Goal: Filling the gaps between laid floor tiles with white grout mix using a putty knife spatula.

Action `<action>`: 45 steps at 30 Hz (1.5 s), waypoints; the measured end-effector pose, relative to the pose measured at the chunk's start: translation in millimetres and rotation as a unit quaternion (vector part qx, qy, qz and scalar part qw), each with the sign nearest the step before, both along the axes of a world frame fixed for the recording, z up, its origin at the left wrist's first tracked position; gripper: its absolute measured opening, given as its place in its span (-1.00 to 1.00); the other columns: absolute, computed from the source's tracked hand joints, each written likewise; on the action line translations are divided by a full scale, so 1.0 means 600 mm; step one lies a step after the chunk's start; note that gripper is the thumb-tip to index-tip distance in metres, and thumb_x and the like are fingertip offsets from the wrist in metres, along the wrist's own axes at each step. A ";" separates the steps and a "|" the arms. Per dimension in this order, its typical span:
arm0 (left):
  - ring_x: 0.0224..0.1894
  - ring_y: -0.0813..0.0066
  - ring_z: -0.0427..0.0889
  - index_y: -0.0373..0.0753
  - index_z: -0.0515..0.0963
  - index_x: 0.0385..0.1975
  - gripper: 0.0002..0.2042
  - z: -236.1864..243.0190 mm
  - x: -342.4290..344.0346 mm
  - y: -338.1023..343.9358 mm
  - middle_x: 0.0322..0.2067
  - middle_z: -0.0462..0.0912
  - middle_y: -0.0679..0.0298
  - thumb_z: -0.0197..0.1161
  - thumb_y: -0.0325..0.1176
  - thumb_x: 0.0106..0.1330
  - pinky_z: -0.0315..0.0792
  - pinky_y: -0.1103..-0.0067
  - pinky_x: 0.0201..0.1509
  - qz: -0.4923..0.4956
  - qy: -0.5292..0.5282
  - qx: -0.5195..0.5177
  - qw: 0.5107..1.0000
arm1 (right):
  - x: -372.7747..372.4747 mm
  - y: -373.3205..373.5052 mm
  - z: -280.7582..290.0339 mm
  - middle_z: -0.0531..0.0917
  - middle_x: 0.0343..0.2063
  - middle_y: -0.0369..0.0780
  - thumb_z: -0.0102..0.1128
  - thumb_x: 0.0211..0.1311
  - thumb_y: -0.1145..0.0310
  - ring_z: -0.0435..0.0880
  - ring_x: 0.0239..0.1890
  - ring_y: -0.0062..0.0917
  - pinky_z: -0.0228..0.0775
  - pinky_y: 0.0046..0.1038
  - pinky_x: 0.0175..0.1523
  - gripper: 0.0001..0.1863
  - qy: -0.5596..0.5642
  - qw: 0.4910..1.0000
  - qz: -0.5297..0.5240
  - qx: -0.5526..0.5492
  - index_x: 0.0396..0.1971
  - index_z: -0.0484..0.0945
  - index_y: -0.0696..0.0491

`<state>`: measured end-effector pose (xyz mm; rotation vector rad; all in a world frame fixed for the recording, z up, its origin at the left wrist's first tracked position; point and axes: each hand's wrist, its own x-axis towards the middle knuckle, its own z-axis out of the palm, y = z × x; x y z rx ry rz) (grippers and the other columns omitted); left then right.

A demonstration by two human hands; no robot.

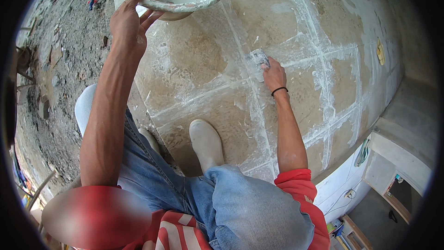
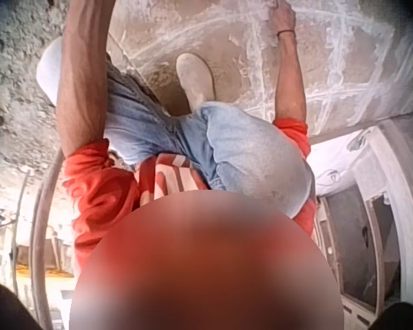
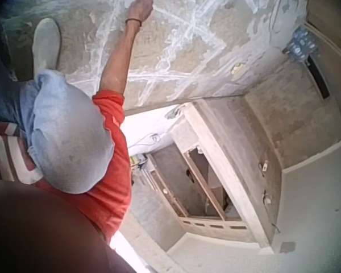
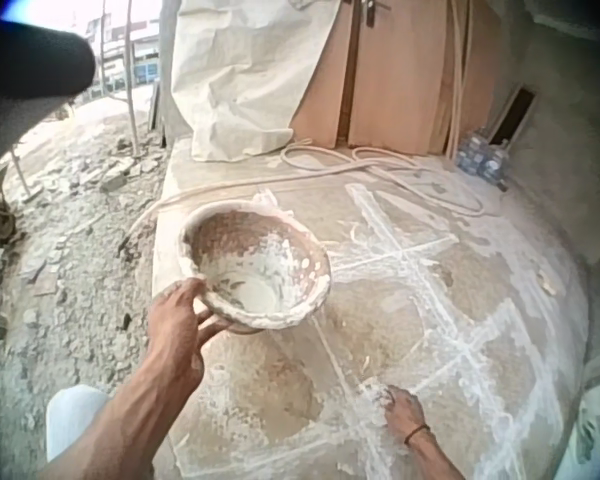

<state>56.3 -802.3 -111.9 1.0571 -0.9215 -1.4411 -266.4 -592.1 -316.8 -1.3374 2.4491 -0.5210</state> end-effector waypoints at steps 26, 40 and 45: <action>0.12 -0.17 0.62 -0.61 0.35 0.25 -0.57 0.008 0.009 0.015 0.28 0.32 -0.22 0.13 -0.41 0.52 0.83 0.33 -0.02 -0.018 0.009 -0.012 1.000 | 0.102 0.061 0.024 0.70 -0.33 0.12 0.29 0.29 0.34 0.66 -0.19 0.16 0.45 0.04 -0.12 -0.81 -0.009 1.000 -0.019 -0.020 -0.24 0.61 0.16; 0.06 -0.13 0.65 -0.63 0.34 0.25 -0.57 0.018 0.025 0.019 0.23 0.34 -0.24 0.12 -0.41 0.54 0.84 0.34 -0.04 -0.008 -0.012 -0.016 1.000 | 0.064 -0.051 0.099 0.75 -0.21 -0.05 0.20 0.33 0.38 0.68 -0.09 -0.06 0.36 -0.05 0.00 -0.80 0.109 0.988 0.063 -0.089 -0.12 0.71 0.01; 0.06 -0.13 0.65 -0.63 0.33 0.26 -0.56 0.010 0.014 0.022 0.25 0.32 -0.26 0.12 -0.41 0.54 0.84 0.36 -0.06 -0.010 -0.007 -0.016 1.000 | 0.051 -0.155 0.108 0.75 -0.12 -0.25 0.15 0.32 0.43 0.63 0.04 -0.30 0.16 -0.10 0.20 -0.66 0.209 0.960 0.161 -0.091 -0.01 0.77 -0.21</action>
